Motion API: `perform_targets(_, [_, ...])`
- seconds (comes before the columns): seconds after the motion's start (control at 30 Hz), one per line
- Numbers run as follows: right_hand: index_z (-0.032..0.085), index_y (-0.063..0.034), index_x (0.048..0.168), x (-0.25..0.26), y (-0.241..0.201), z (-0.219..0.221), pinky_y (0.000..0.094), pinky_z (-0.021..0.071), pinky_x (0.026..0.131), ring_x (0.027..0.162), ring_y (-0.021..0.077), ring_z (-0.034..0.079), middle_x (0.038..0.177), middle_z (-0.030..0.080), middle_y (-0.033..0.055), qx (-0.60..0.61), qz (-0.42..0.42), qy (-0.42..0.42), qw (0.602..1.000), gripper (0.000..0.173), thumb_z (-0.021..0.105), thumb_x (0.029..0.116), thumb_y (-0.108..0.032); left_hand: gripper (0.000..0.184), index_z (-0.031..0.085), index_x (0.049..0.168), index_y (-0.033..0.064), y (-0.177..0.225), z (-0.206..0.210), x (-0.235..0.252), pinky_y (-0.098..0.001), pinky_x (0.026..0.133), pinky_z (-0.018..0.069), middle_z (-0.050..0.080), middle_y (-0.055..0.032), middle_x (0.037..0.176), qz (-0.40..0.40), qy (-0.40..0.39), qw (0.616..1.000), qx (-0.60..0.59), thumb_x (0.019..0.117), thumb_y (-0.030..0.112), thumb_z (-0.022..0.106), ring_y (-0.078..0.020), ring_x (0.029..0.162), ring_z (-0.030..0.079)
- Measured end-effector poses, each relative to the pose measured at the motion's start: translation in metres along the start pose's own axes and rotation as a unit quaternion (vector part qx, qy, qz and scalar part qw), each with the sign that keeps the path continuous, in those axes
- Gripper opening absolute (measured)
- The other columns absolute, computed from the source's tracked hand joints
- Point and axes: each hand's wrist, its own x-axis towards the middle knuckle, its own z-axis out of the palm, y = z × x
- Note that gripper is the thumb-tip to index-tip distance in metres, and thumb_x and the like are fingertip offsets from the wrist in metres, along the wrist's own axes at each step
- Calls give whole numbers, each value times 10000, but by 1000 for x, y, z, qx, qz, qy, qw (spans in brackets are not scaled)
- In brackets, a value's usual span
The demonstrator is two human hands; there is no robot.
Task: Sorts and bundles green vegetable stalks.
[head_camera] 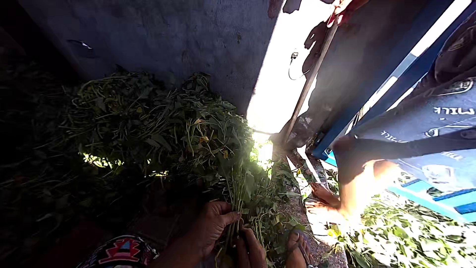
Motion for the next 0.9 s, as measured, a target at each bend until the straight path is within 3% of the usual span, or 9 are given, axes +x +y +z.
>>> perform_targets(0.1, [670,67,1082,-2,28,1,418,603,769,824,255,717,902,705,164,-109,-12,-34,993,263,521,1019,-141,91,666,979,-36,0,2,1,-354,712,635,732,-136,835,81,76,994,3,1001,43,629,-228,745,736])
perform_targets(0.23, [663,54,1128,-18,86,-5,493,543,976,1088,374,689,1102,707,219,-287,73,-161,941,307,491,1036,-183,120,668,964,-61,3,-13,11,-377,698,643,741,-177,826,190,210,959,-22,1012,34,614,-269,727,746])
perform_targets(0.33, [601,22,1307,-21,98,-16,534,445,1086,1244,394,602,1260,662,228,-301,229,-279,883,385,430,1072,-231,116,672,976,-26,21,-22,4,-365,686,645,739,-122,821,245,270,929,-64,1016,67,616,-218,708,739])
perform_targets(0.43, [575,-41,1399,-20,117,-23,578,420,1105,1355,418,510,1411,574,239,-310,303,-328,839,443,444,1080,-318,83,645,997,22,50,-39,-5,-363,682,652,742,-85,836,252,308,911,-106,1021,95,613,-197,721,747])
perform_targets(0.53, [539,-8,1429,-8,103,-21,563,424,1109,1373,447,470,1454,501,281,-283,271,-223,893,489,556,1014,-265,91,630,951,25,51,-40,-8,-343,643,641,743,-97,828,230,309,915,-119,1017,86,617,-203,706,745])
perform_targets(0.63, [562,37,1384,3,75,-10,521,487,1069,1307,419,552,1401,560,266,-226,43,-24,973,520,615,895,-130,117,646,930,1,45,-32,-9,-349,645,632,739,-127,825,186,267,939,-114,1013,77,618,-224,709,739])
perform_targets(0.73, [582,-59,1422,24,57,-15,546,445,1117,1389,362,503,1463,559,178,-212,-90,-78,970,493,572,968,-248,115,641,974,-19,43,-27,-11,-373,678,641,735,-153,858,137,214,958,-133,1021,79,601,-244,729,743])
perform_targets(0.8, [680,-83,1276,33,53,-24,559,409,1129,1360,303,536,1354,652,110,-184,-73,-157,968,365,534,1026,-305,108,638,995,-26,46,-25,-11,-380,683,645,732,-157,862,130,219,954,-158,1010,79,614,-247,729,745])
perform_targets(0.9, [692,-21,1153,39,46,-42,475,479,1029,1025,209,686,1012,733,96,-114,5,-202,973,360,514,1051,-317,91,635,997,-7,50,-28,-9,-369,679,645,735,-135,859,162,249,940,-169,1010,81,617,-229,732,746])
